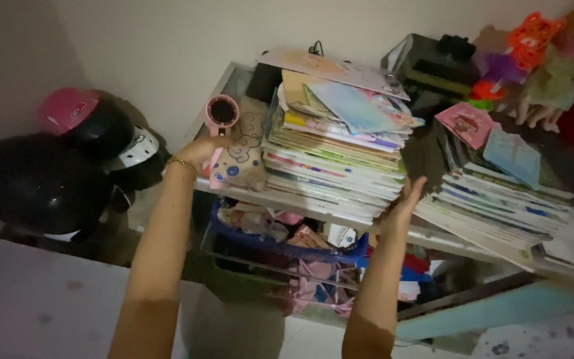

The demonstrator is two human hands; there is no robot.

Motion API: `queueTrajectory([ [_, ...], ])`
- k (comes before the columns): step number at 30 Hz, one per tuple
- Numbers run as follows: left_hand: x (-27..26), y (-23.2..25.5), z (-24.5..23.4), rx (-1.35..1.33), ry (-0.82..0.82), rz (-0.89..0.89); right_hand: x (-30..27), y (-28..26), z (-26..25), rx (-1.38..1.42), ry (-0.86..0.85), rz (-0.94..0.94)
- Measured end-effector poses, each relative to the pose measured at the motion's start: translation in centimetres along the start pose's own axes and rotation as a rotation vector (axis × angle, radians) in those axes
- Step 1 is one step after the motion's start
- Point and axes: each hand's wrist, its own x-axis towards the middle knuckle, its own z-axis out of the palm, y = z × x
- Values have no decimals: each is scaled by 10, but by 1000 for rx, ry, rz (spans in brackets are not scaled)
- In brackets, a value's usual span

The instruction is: Organizing various items including plush toys, books, and stationery by moving them between a table and a shelf.

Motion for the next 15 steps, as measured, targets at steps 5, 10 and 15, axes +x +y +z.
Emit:
queueTrajectory([
  [5,0,1,8,55,-23,12,10,-19,5,-41,-3,121],
  [10,26,-21,16,50,-47,34,13,-24,2,15,-23,-28],
  [15,64,-55,20,93,-28,58,-46,-70,31,126,-41,-108],
])
